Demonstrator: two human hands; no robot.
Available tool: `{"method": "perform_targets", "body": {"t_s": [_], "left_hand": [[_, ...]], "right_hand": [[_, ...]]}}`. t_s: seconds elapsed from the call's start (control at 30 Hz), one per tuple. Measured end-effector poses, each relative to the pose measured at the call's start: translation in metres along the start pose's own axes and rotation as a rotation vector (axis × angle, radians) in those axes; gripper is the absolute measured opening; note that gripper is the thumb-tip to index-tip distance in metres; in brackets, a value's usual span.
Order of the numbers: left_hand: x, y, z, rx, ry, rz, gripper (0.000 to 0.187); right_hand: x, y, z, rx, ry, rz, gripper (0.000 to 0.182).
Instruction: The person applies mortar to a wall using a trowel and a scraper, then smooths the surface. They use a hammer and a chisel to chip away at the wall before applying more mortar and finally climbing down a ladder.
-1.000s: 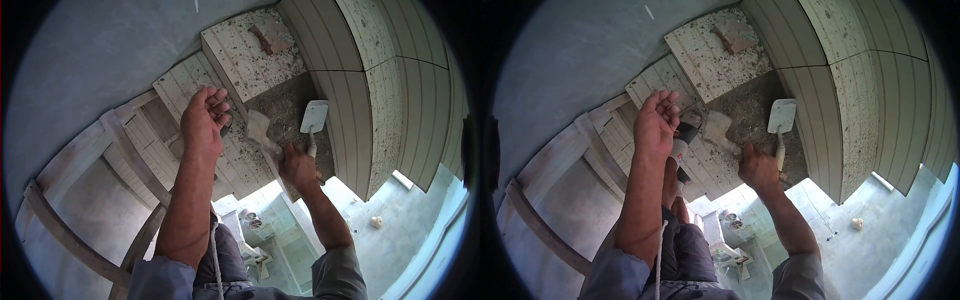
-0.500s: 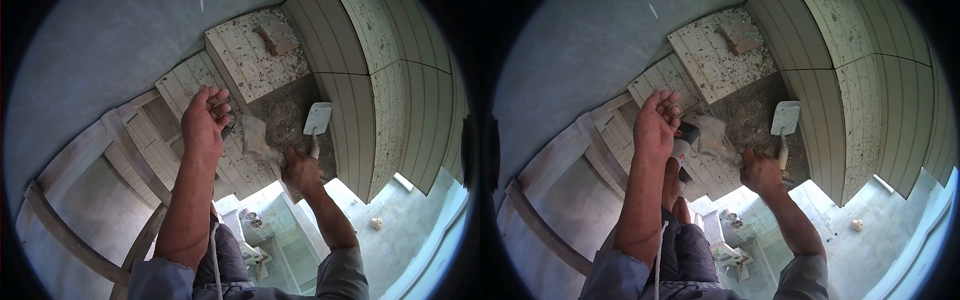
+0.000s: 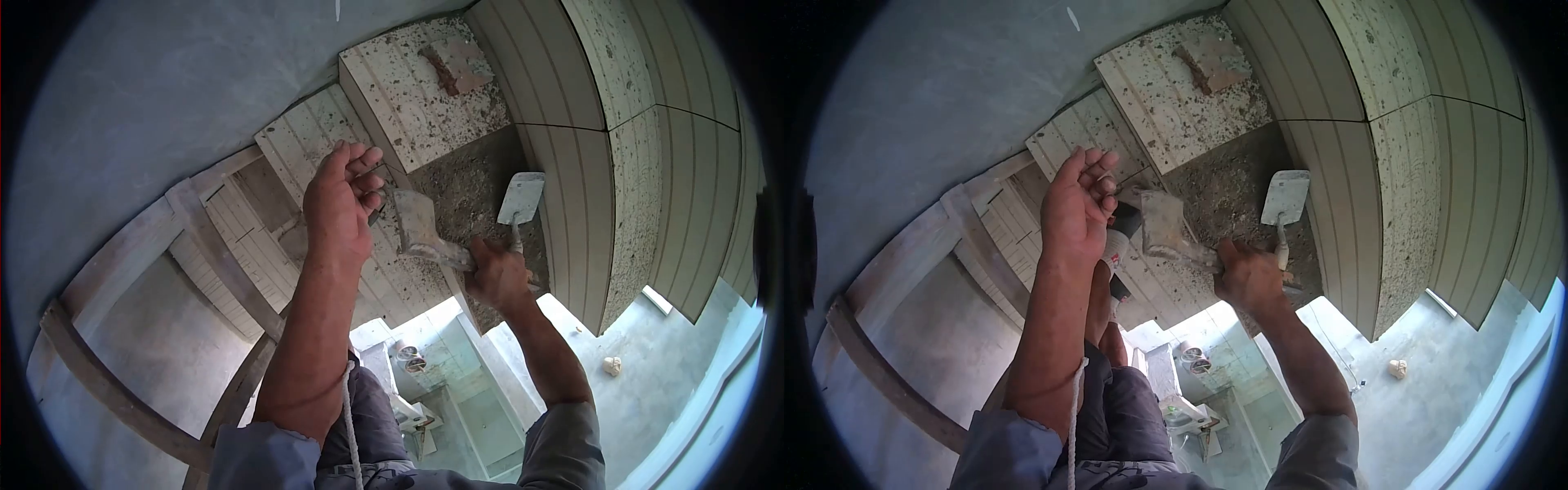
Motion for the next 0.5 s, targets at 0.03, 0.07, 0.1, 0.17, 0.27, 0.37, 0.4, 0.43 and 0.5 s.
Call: {"method": "perform_targets", "body": {"t_s": [0.03,0.07,0.1,0.17,0.27,0.37,0.4,0.43,0.5], "left_hand": [[0.0,-0.001,0.0,0.0,-0.002,0.003,0.019],[0.0,-0.002,0.002,-0.008,0.004,-0.004,0.019],[0.001,-0.003,0.003,-0.014,0.011,-0.011,0.019],[0.009,-0.003,0.005,-0.015,0.011,0.005,0.019],[0.006,0.002,0.014,-0.05,-0.012,0.028,0.019],[0.003,-0.001,0.006,-0.029,-0.01,0.016,0.019],[0.002,-0.002,0.003,-0.017,-0.014,0.004,0.019],[0.001,-0.003,0.002,-0.017,-0.018,0.005,0.019],[-0.001,-0.004,-0.001,0.012,-0.013,0.015,0.018]], "right_hand": [[0.005,-0.007,-0.004,0.003,0.0,-0.003,0.016],[0.015,-0.018,-0.016,0.152,0.068,0.102,0.015],[0.019,-0.025,-0.022,0.3,0.137,0.205,0.013],[0.019,-0.031,-0.021,0.258,0.168,0.145,0.012],[0.015,-0.012,-0.011,0.223,0.143,0.055,0.013],[-0.001,-0.002,-0.004,0.101,0.066,-0.02,0.015],[-0.005,0.001,-0.003,0.017,0.03,-0.043,0.016],[-0.002,0.001,-0.007,0.02,0.027,-0.044,0.016],[0.011,-0.004,-0.017,-0.04,0.043,-0.058,0.015]]}}
Point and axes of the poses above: each hand's wrist, its own y-axis away from the middle knuckle, its own x-axis out of the palm, z = x × y, the point moved 2 cm from there along -y, towards the middle knuckle, and after that the axes turned 1 degree about -z, right-handed, at the moved point
